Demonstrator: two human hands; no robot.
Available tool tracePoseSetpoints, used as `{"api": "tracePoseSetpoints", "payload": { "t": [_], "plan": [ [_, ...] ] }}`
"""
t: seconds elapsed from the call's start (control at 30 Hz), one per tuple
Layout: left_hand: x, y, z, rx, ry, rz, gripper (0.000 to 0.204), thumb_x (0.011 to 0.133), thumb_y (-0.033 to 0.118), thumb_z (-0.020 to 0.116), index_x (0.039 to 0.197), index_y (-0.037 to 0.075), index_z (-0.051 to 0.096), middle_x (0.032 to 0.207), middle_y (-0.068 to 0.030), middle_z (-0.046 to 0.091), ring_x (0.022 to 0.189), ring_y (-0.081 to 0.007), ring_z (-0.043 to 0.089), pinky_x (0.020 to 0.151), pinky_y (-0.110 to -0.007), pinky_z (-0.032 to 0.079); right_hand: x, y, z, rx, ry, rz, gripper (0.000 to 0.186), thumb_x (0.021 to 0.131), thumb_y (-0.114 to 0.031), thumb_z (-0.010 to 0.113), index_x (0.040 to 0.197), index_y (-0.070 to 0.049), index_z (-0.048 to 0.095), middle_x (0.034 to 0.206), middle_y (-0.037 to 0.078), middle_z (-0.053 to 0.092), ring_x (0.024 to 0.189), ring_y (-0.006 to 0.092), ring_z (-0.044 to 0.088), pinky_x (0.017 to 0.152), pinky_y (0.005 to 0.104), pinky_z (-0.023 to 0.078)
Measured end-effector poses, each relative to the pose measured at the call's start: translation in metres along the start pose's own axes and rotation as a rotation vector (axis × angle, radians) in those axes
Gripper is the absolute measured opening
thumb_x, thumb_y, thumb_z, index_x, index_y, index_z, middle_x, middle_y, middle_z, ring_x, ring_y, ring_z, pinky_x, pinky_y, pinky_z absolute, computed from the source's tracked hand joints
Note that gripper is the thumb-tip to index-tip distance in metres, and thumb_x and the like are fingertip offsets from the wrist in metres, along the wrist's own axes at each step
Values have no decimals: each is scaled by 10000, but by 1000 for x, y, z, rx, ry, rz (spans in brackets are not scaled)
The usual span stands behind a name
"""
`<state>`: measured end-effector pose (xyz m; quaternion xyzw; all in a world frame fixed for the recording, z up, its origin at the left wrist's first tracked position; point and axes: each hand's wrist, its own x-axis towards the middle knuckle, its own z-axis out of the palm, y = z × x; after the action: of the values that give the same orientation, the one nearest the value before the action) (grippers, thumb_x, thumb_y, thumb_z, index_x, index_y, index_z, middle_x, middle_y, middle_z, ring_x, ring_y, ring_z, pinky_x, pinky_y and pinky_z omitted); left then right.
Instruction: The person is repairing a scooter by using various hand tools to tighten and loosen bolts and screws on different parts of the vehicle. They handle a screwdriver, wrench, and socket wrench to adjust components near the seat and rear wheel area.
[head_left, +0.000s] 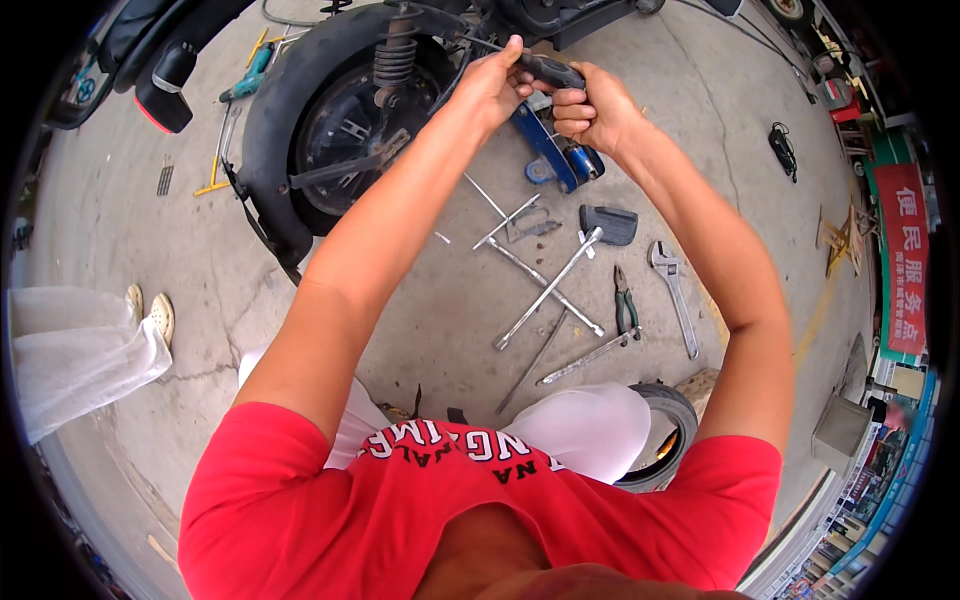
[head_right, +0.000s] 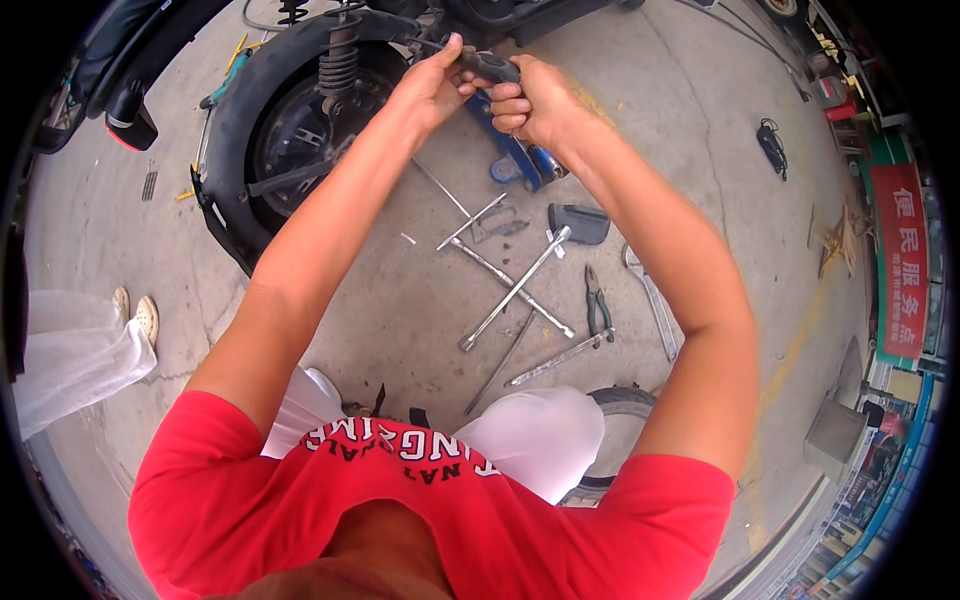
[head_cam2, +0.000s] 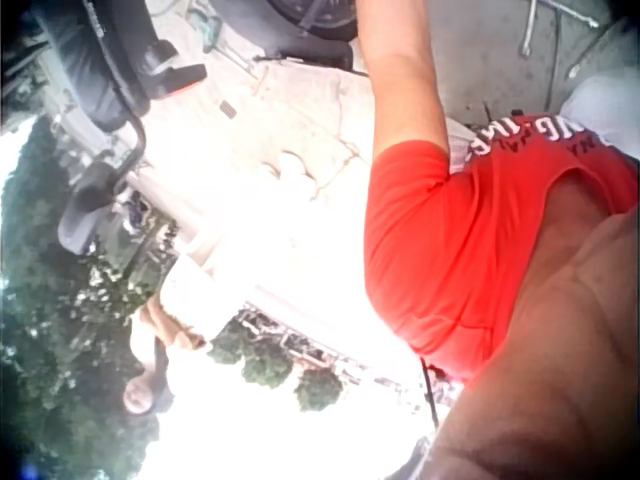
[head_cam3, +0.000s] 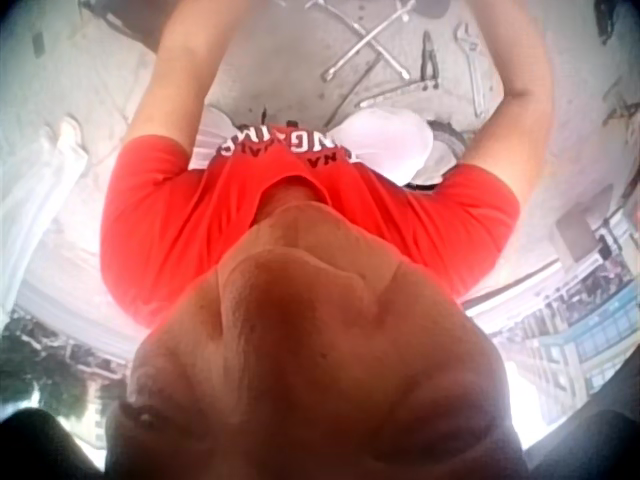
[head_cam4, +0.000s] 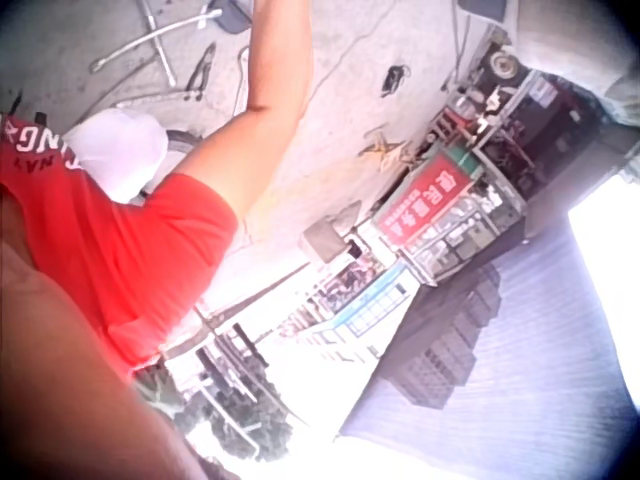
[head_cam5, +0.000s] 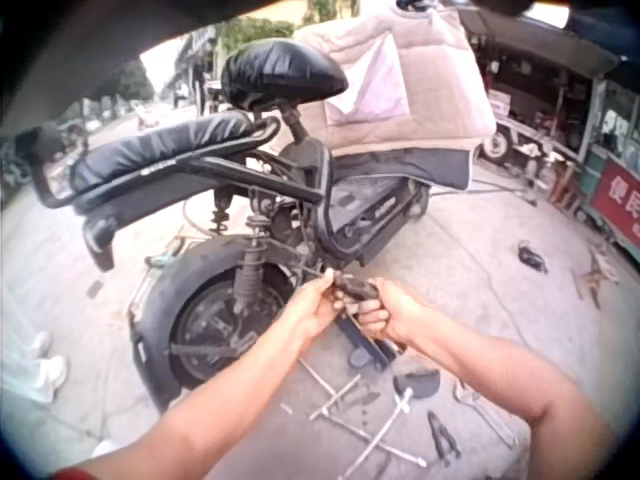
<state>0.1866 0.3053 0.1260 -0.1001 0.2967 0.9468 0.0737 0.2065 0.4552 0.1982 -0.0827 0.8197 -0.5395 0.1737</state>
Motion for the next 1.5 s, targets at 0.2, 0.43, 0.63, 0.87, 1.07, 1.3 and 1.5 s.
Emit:
{"api": "tracePoseSetpoints", "payload": {
  "t": [0.2,0.43,0.63,0.87,1.07,1.3,1.5],
  "plan": [
    [-4,-4,-2,3,35,92,146,864,145,651,853,9,598,753,-73,596,645,-153,519,534,-275,424,-1,15,-4,-885,316,-680,451,950,-421,453,1135,-15,522,563,53,498,522,243,552,515,349,462],
    [-1,4,-1,-64,-46,-31,194,847,179,678,862,5,594,766,-86,598,648,-162,519,532,-278,422,0,16,-9,-763,189,-564,442,951,-413,448,1181,-44,529,597,93,525,636,295,605,604,361,493],
    [-3,-2,-1,157,198,115,265,836,232,696,778,-2,587,713,-99,609,557,-175,558,421,-253,380,-6,17,-6,-826,253,-545,490,954,-458,416,1158,-26,529,699,103,586,716,268,619,616,349,490],
    [-6,4,-3,-28,-61,-22,205,840,208,689,817,33,584,684,-52,576,571,-145,518,457,-247,354,-6,-6,-13,385,-142,315,481,965,-446,405,1068,5,535,592,16,464,513,152,485,468,292,417],
    [-10,3,5,261,154,63,251,857,228,668,794,2,578,642,-91,561,546,-159,529,438,-252,355,-12,13,-10,-889,242,-709,468,971,-419,406,1075,21,526,613,35,488,515,158,494,488,301,434],
    [-3,5,-6,165,-33,45,266,859,266,666,841,13,588,706,-72,571,501,-115,447,394,-238,305,-9,0,-2,-353,62,-127,468,964,-395,427,1126,38,504,720,102,607,642,234,601,603,354,494],
    [-12,12,-1,228,-6,-22,288,842,281,685,840,6,600,707,-64,583,509,-101,450,392,-215,282,-9,9,3,-878,170,-572,470,931,-441,475,975,24,523,803,202,624,707,355,628,627,425,487]
  ]
}}
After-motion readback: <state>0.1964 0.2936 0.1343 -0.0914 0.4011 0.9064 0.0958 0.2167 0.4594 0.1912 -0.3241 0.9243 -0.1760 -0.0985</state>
